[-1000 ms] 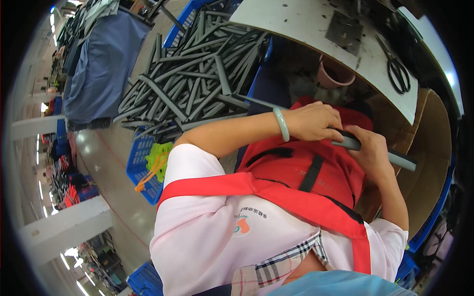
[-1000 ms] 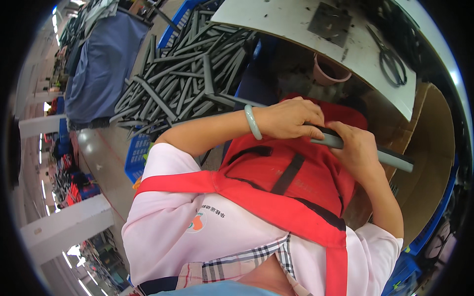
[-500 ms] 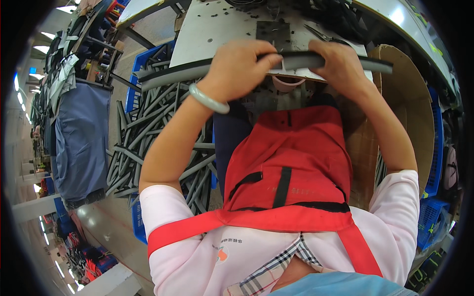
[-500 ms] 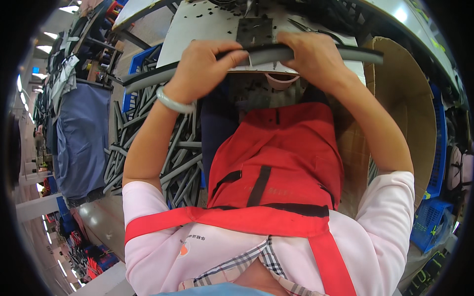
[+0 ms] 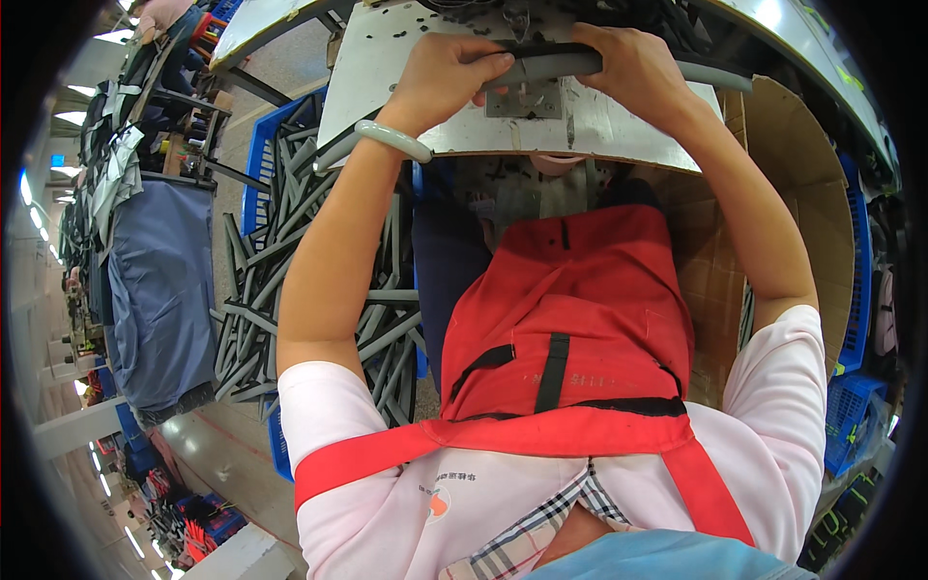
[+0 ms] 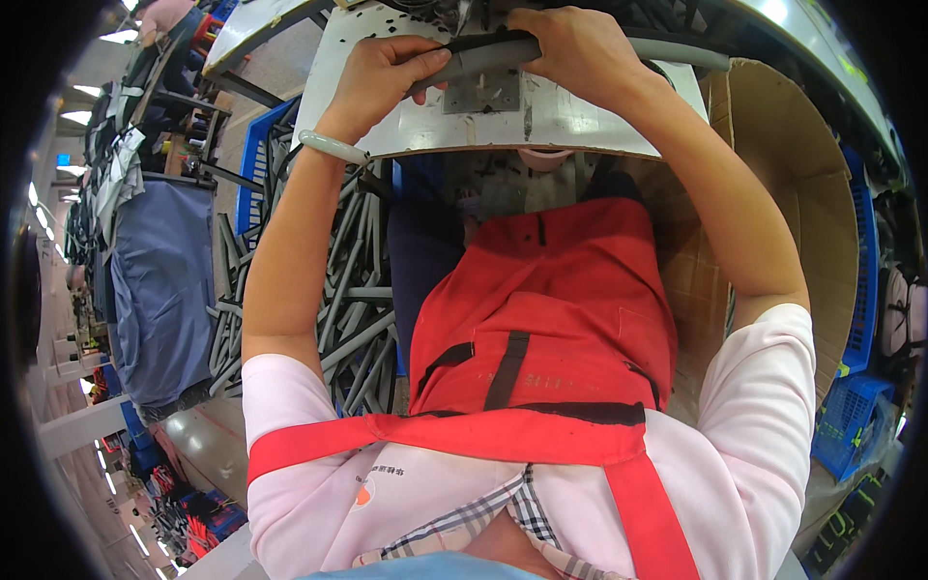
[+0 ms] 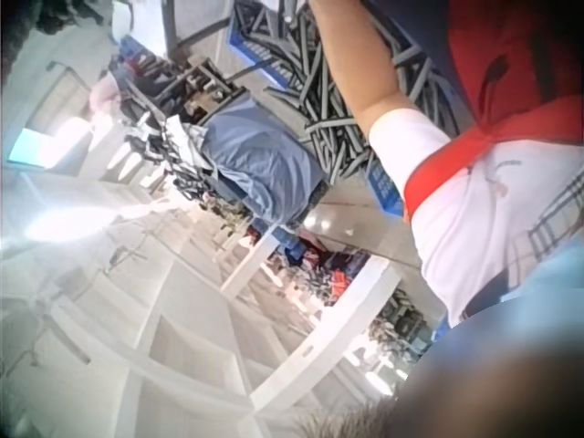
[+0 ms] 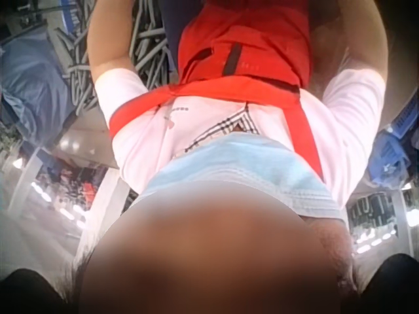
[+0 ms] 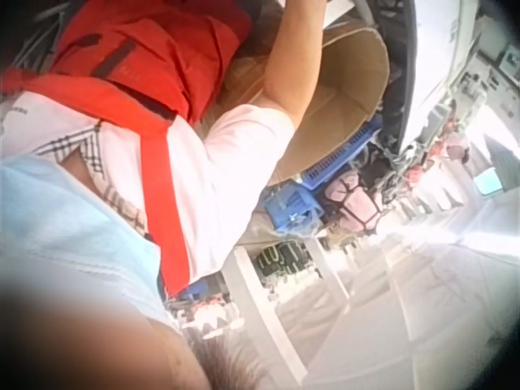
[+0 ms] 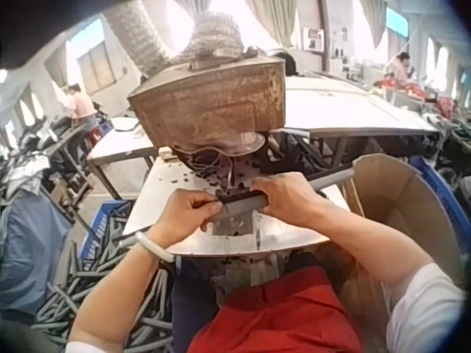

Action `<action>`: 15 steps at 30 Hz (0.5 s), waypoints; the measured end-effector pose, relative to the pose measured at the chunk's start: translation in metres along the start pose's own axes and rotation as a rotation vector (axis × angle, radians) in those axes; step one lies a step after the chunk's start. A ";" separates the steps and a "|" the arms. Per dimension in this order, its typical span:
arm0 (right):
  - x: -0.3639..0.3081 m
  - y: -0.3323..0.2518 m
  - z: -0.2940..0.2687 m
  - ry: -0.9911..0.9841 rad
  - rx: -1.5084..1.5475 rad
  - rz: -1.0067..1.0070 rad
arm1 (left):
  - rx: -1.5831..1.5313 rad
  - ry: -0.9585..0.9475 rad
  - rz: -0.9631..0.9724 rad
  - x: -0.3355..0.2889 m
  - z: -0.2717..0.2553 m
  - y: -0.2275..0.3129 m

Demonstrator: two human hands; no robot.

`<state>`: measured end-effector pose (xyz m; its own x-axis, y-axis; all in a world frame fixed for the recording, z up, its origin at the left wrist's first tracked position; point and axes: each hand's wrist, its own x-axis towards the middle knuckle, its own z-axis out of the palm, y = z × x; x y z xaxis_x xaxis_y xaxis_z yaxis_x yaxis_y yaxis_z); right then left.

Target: Cutting and feeding gray cylindrical foam or rubber components into a processing machine.

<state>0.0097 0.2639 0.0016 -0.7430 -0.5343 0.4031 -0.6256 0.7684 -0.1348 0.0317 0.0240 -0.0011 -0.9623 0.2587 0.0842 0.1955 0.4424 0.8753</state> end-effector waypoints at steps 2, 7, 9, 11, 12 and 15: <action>0.001 0.000 -0.002 0.013 0.011 -0.011 | 0.023 -0.009 0.018 0.003 -0.001 0.000; 0.021 -0.001 -0.011 -0.126 0.016 0.087 | 0.048 0.031 0.065 0.016 -0.003 -0.005; 0.018 0.049 0.013 0.220 0.393 -0.376 | 0.026 -0.002 0.087 0.033 0.001 -0.009; 0.016 0.059 0.014 0.274 0.493 -0.317 | -0.120 0.089 0.028 0.043 -0.007 -0.025; 0.018 0.059 0.012 0.329 0.585 -0.251 | -0.267 0.176 -0.025 0.044 -0.011 -0.030; -0.008 0.033 -0.001 0.110 0.060 0.138 | 0.017 0.217 0.000 0.005 -0.017 -0.001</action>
<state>-0.0048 0.2944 -0.0052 -0.7942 -0.3808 0.4736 -0.5350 0.8077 -0.2477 0.0235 0.0098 0.0064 -0.9801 0.0680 0.1863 0.1965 0.4577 0.8671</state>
